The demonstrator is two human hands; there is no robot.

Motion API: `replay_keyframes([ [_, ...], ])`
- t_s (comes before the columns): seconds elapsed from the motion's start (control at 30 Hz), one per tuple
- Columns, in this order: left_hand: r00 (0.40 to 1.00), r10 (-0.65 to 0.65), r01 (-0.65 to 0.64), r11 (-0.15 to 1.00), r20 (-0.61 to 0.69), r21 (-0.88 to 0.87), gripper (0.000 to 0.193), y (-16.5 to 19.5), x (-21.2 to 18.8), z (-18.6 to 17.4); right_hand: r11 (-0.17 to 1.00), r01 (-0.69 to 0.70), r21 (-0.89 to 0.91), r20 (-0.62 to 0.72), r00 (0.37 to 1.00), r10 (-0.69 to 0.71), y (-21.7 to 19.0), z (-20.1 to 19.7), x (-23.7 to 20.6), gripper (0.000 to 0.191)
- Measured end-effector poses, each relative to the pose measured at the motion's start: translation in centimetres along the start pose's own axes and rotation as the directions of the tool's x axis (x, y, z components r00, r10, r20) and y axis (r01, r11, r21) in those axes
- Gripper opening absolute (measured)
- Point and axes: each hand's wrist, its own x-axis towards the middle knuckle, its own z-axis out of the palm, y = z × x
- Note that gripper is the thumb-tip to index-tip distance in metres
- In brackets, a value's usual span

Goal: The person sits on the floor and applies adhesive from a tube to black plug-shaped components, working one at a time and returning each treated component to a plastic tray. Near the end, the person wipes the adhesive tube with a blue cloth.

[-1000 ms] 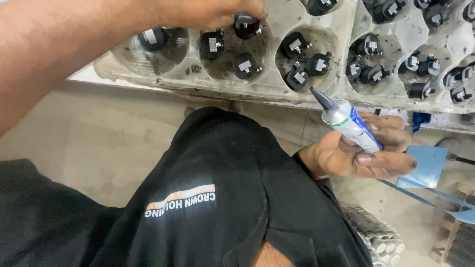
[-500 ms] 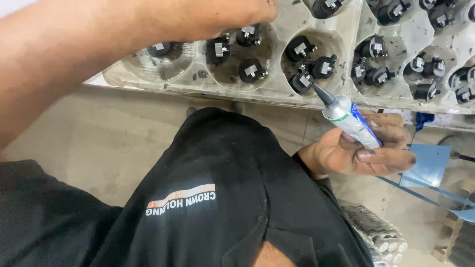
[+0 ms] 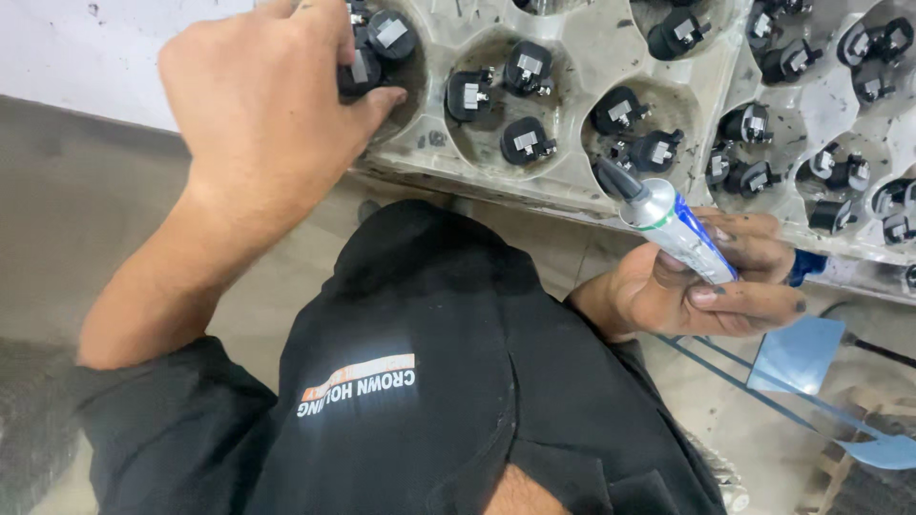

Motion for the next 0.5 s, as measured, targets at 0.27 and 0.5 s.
replay_keyframes([
  [0.27, 0.993, -0.112, 0.107, 0.764, 0.032, -0.637, 0.034, 0.7, -0.6, -4.6, 1.0, -0.025, -0.002, -0.007, 1.0, 0.025, -0.7, 0.7, 0.9, 0.051],
  [0.5, 0.932, -0.324, 0.116, -0.161, 0.164, -0.98, 0.031, 2.6, -4.1, -2.4, 0.99, -0.13, 0.05, -0.036, 0.991, 0.132, -0.8, 0.9, 0.8, 0.054],
])
